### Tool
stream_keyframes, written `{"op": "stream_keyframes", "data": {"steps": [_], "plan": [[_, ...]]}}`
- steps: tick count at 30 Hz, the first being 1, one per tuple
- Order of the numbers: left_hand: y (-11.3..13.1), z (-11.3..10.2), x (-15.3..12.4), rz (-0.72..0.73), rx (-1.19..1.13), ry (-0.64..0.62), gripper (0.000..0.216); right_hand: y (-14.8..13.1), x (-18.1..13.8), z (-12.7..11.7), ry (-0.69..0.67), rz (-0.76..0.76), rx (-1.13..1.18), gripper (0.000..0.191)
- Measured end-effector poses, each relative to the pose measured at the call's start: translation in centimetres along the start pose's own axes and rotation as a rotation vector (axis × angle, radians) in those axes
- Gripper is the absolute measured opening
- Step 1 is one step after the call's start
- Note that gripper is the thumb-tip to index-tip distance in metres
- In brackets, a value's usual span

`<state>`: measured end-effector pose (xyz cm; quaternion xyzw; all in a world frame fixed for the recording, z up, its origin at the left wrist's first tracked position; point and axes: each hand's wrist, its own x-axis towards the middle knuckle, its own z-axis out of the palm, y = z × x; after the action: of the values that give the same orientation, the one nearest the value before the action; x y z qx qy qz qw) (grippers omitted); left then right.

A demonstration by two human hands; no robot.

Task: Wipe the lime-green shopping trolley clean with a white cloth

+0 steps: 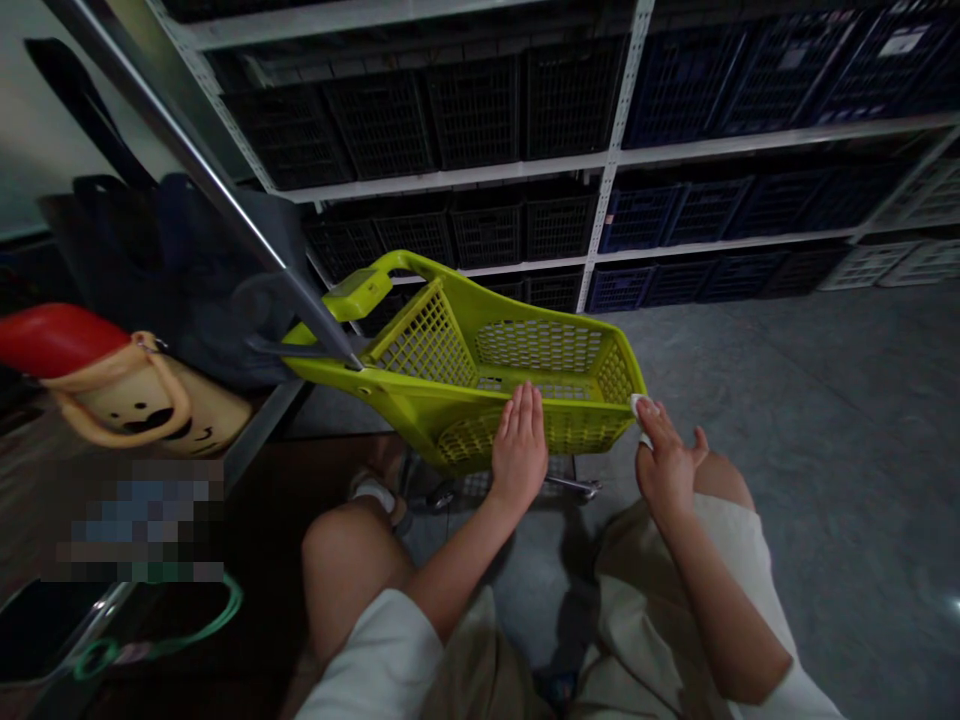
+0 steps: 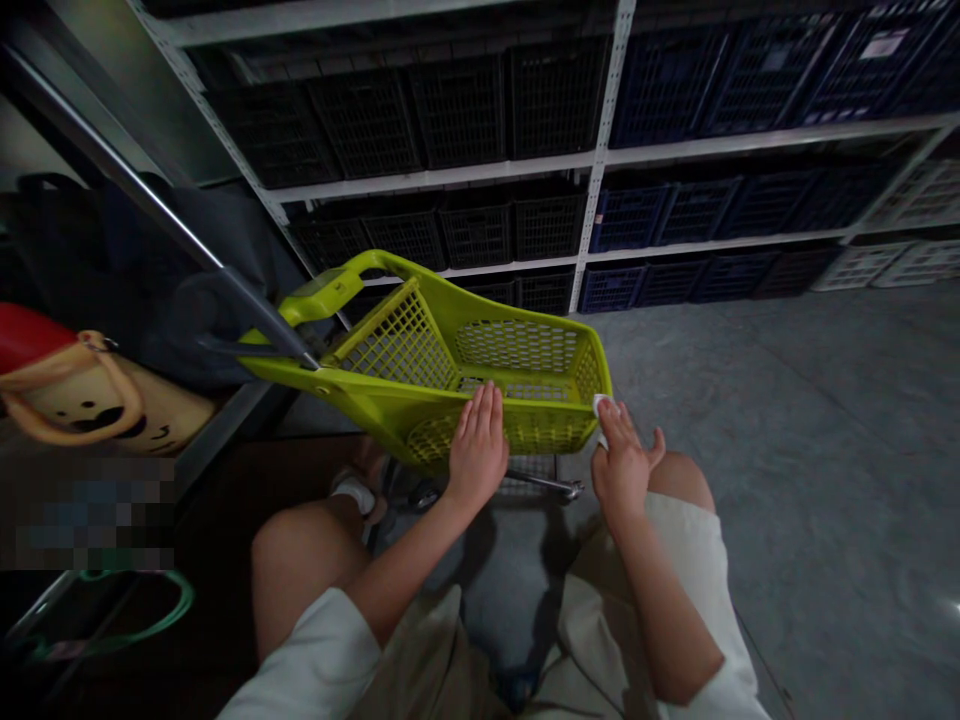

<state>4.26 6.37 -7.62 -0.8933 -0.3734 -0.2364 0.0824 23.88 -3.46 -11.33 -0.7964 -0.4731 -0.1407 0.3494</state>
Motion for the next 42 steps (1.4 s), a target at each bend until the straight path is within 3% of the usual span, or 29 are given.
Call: {"op": "stream_keyframes", "data": {"steps": [3, 6, 9, 11, 14, 18, 20, 22, 26, 29, 32, 34, 37, 42], "plan": [[0.1, 0.3, 0.0, -0.011, -0.003, 0.015, 0.070, -4.8, 0.0, 0.9, -0.015, 0.003, 0.013, 0.069], [0.0, 0.7, 0.0, -0.027, 0.034, -0.002, 0.068, -10.3, 0.0, 1.8, -0.130, -0.138, 0.086, 0.071], [0.0, 0.8, 0.0, -0.031, 0.062, -0.019, 0.064, -12.3, 0.1, 1.9, -0.197, -0.225, 0.139, 0.073], [0.0, 0.6, 0.0, -0.025, 0.050, -0.011, 0.063, -11.1, 0.1, 1.4, -0.210, -0.268, 0.132, 0.077], [0.0, 0.2, -0.1, -0.002, 0.020, 0.000, 0.065, -6.7, 0.1, 0.4, -0.184, -0.287, 0.077, 0.081], [0.1, -0.1, -0.1, 0.010, 0.000, -0.005, 0.070, -0.5, -0.2, -0.4, -0.082, -0.151, 0.003, 0.075], [0.1, -0.1, -0.1, 0.005, 0.004, -0.009, 0.070, 1.1, -0.4, -0.5, -0.047, -0.074, 0.006, 0.071], [0.2, 0.0, -0.2, 0.001, 0.016, -0.011, 0.069, 1.0, -0.4, -0.3, -0.024, -0.016, 0.020, 0.067], [0.2, 0.3, -0.2, -0.010, 0.029, 0.006, 0.069, -4.3, 0.1, 0.5, -0.046, -0.002, 0.028, 0.065], [0.2, 0.4, -0.2, -0.016, 0.046, -0.003, 0.068, -9.6, 0.4, 1.3, -0.138, -0.111, 0.071, 0.066], [0.2, 0.4, -0.2, -0.021, 0.067, -0.020, 0.066, -12.2, 0.5, 1.6, -0.209, -0.209, 0.125, 0.068], [0.1, 0.3, -0.2, -0.012, 0.060, -0.022, 0.066, -11.5, 0.5, 1.3, -0.226, -0.251, 0.135, 0.071], [0.0, 0.0, -0.2, 0.013, 0.035, -0.013, 0.066, -7.3, 0.3, 0.4, -0.205, -0.264, 0.106, 0.075], [0.0, -0.3, -0.2, 0.020, 0.055, -0.025, 0.065, 0.5, 0.1, -0.2, -0.072, -0.098, 0.088, 0.067]]}}
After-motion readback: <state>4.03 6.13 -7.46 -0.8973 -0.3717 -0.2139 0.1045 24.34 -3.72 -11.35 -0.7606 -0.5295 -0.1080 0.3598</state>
